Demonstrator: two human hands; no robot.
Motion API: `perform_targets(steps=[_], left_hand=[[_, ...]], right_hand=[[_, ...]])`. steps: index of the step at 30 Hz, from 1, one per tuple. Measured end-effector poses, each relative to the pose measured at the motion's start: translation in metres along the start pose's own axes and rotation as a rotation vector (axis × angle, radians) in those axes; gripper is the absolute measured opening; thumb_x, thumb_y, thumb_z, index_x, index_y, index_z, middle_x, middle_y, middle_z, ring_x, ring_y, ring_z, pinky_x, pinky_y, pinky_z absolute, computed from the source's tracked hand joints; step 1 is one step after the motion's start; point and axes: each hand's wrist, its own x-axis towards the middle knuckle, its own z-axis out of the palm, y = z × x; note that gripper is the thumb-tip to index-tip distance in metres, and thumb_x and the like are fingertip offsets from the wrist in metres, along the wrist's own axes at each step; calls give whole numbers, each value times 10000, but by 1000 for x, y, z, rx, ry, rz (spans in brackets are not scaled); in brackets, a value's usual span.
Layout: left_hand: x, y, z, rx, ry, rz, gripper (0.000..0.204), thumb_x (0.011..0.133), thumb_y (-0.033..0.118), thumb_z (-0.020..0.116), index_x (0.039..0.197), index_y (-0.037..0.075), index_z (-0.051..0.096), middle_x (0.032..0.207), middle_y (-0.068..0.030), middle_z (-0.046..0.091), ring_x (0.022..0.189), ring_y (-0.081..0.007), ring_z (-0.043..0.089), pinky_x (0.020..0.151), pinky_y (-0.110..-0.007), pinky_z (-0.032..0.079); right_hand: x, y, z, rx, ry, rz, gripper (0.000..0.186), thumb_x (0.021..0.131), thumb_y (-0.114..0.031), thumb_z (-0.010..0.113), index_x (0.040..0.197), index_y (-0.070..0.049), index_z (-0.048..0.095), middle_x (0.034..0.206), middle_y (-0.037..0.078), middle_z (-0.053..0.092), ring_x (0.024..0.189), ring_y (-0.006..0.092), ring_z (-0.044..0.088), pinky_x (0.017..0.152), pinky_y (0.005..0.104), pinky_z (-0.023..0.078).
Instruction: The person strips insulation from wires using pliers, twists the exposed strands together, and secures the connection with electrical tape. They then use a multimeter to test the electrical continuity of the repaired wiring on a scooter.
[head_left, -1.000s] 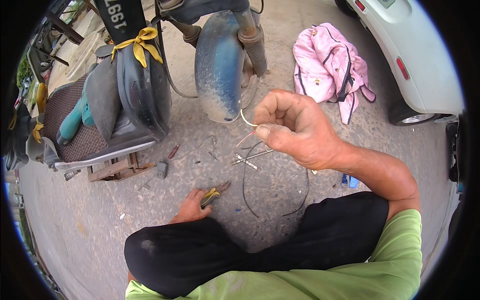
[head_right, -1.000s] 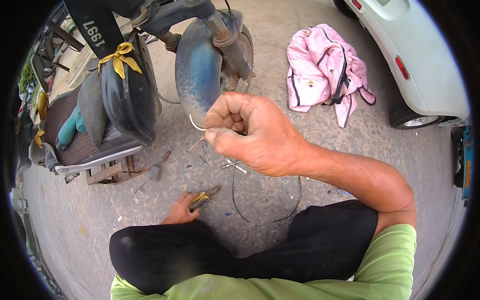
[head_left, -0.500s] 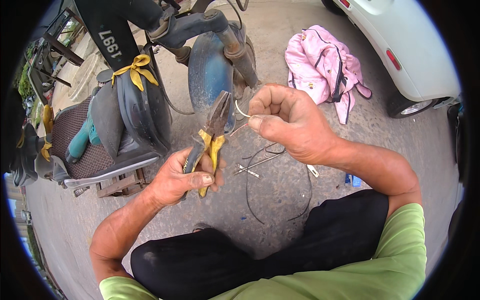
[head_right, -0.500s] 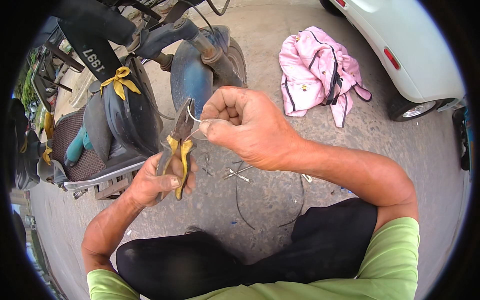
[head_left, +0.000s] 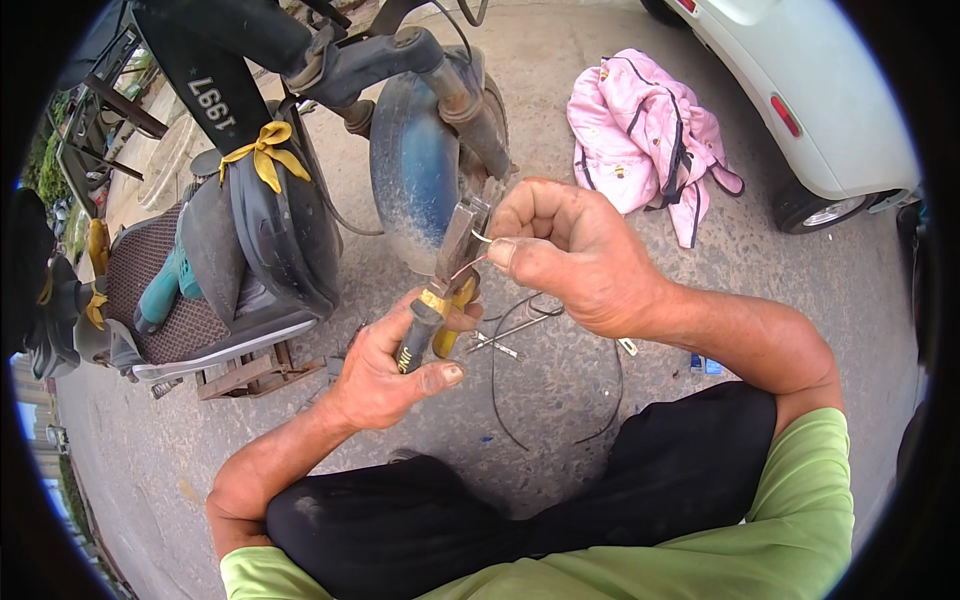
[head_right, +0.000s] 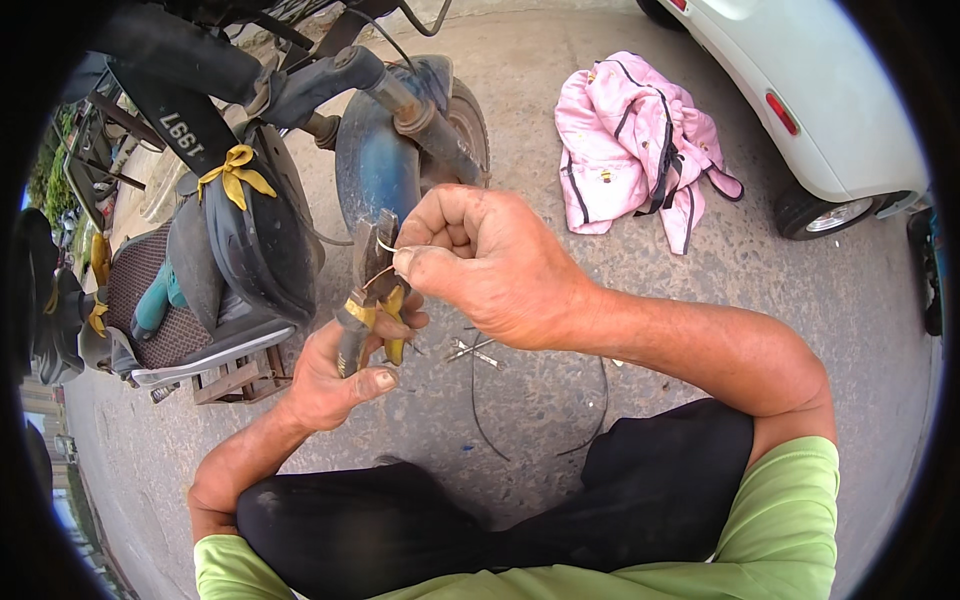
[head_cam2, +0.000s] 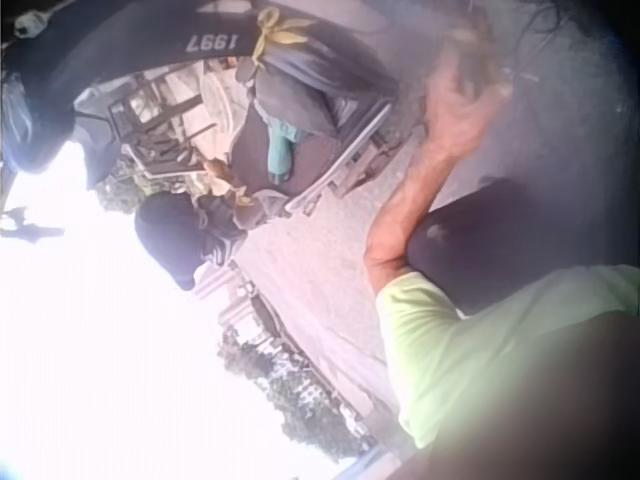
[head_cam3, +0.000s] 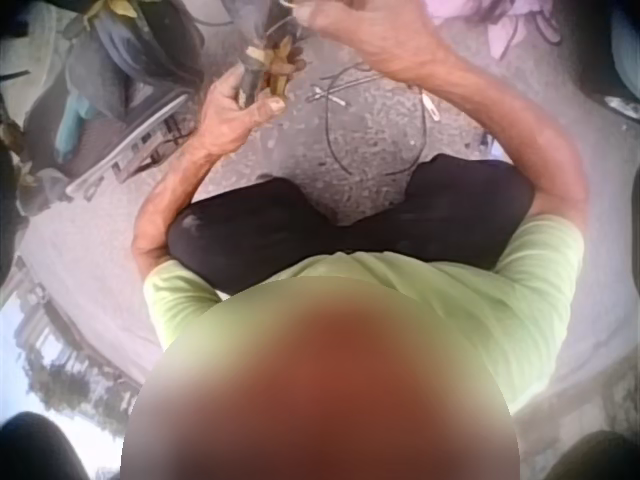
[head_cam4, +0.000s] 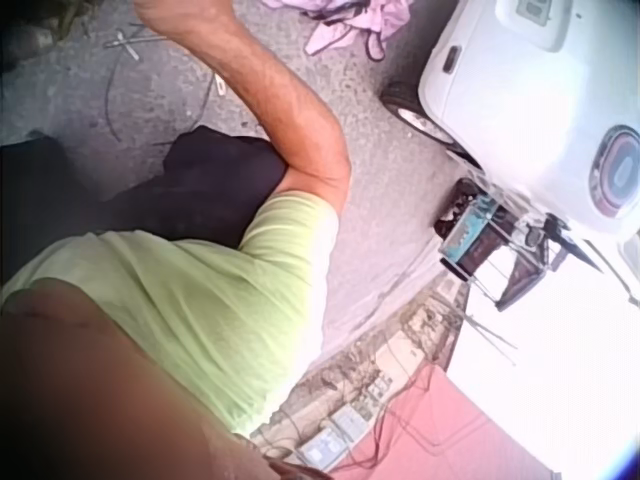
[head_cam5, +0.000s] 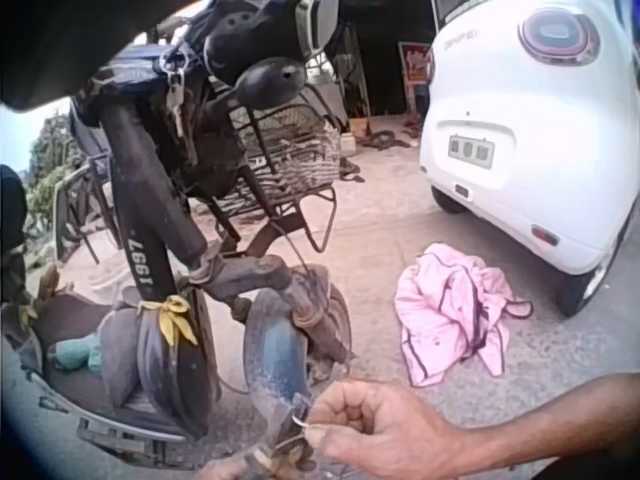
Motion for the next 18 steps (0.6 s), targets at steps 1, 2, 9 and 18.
perform_targets(steps=[1, 2, 9, 18], left_hand=[[-1, 0, -1, 14, 9, 4, 472, 862, 238, 775, 1237, 4, 609, 1410, -154, 507, 1305, -272, 512, 1092, -421, 399], [-1, 1, 0, 24, 15, 12, 470, 859, 236, 775, 1232, 3, 612, 1410, -154, 505, 1300, -269, 512, 1089, -422, 400], [0, 9, -5, 440, 62, 112, 419, 832, 165, 766, 1198, 8, 636, 1378, -165, 509, 1245, -301, 525, 1041, -412, 421], [-1, 2, -6, 659, 116, 175, 387, 856, 246, 746, 1123, 13, 593, 1210, -146, 545, 1097, -267, 581, 911, -405, 488]], right_hand=[[1, 1, 1, 7, 4, 5, 171, 929, -114, 639, 989, 37, 586, 860, 63, 663, 757, 85, 627, 675, 254, 533], [1, -1, 3, 9, 10, 11, 169, 929, -113, 638, 988, 37, 587, 861, 66, 665, 757, 89, 630, 678, 257, 536], [3, -3, 10, -36, 18, 52, 181, 915, -124, 642, 971, 43, 601, 851, 77, 670, 766, 102, 638, 678, 267, 534], [4, -5, 14, -133, 54, 110, 231, 877, -177, 668, 921, 46, 629, 765, 47, 638, 702, 83, 584, 623, 258, 488]])
